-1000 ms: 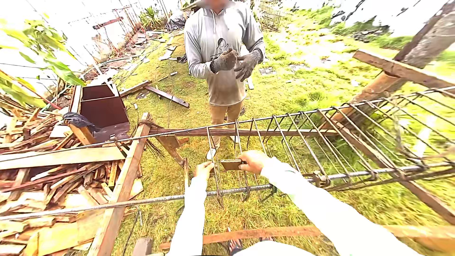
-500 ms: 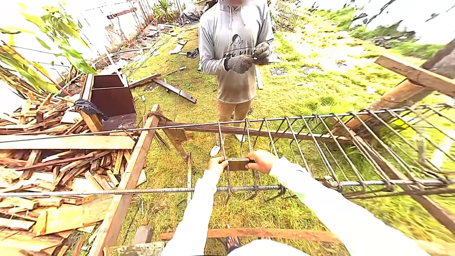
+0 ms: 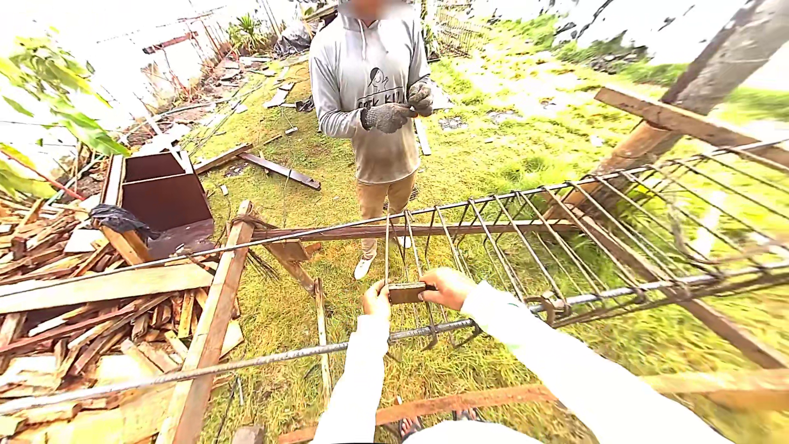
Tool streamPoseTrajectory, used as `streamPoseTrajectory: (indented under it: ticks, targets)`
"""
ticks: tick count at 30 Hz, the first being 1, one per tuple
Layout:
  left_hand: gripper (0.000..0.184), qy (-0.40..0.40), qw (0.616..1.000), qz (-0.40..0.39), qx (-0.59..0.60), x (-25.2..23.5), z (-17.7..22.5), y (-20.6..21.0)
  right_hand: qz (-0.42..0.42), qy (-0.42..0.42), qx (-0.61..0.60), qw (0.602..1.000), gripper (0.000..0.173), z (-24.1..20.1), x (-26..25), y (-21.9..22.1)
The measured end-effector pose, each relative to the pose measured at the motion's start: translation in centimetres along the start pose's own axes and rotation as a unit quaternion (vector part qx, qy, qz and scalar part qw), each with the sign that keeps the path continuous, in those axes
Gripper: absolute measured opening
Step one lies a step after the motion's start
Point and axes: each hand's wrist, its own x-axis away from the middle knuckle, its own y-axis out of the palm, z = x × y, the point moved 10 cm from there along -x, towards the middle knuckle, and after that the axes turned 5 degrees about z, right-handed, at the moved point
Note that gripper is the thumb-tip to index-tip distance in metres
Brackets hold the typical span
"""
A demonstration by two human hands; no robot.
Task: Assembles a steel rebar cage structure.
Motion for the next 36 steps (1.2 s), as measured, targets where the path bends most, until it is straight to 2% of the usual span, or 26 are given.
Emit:
streamPoseTrajectory:
  ticks: [7, 16, 24, 27, 29, 31, 33, 35, 36]
  targets:
    - [0.026, -0.001, 0.999, 0.044, 0.031, -0.3, -0.6, -1.2, -0.045, 0.001, 0.01, 0.999, 0.035, -1.5, -0.4, 0.6]
    - [0.026, -0.067, 0.984, 0.114, 0.117, 1.8, -0.1, -0.8, -0.04, -0.036, 0.014, 0.998, 0.029, -1.4, -0.2, 0.3]
    - [0.025, -0.135, 0.959, 0.066, 0.239, 1.5, -1.2, 0.0, -0.048, -0.016, 0.018, 0.999, 0.031, -1.4, 0.3, 0.2]
    - [0.024, -0.134, 0.963, 0.051, 0.228, 0.7, -1.6, -0.3, -0.029, -0.029, -0.003, 0.999, 0.03, -0.7, 0.2, 0.7]
    - [0.024, -0.127, 0.972, 0.032, 0.192, 0.4, -1.6, -0.7, -0.03, -0.01, -0.01, 0.999, 0.031, -0.5, 0.2, 0.8]
    - [0.024, -0.118, 0.981, 0.02, 0.151, 0.3, -1.4, -1.3, -0.025, 0.045, -0.032, 0.998, 0.031, -0.2, 0.5, 0.2]
    - [0.029, -0.111, 0.988, 0.015, 0.108, 0.3, -1.1, -2.1, 0.026, 0.125, -0.124, 0.984, 0.029, 1.2, 0.9, -0.5]
    - [0.029, -0.069, 0.996, 0.028, 0.041, 0.4, -0.1, -3.1, 0.103, 0.209, -0.27, 0.934, 0.026, 3.7, 1.4, -0.3]
    - [0.03, -0.037, 0.999, 0.026, 0.003, 0.5, 0.9, -3.4, 0.135, 0.236, -0.361, 0.892, 0.023, 4.4, 1.8, 0.2]
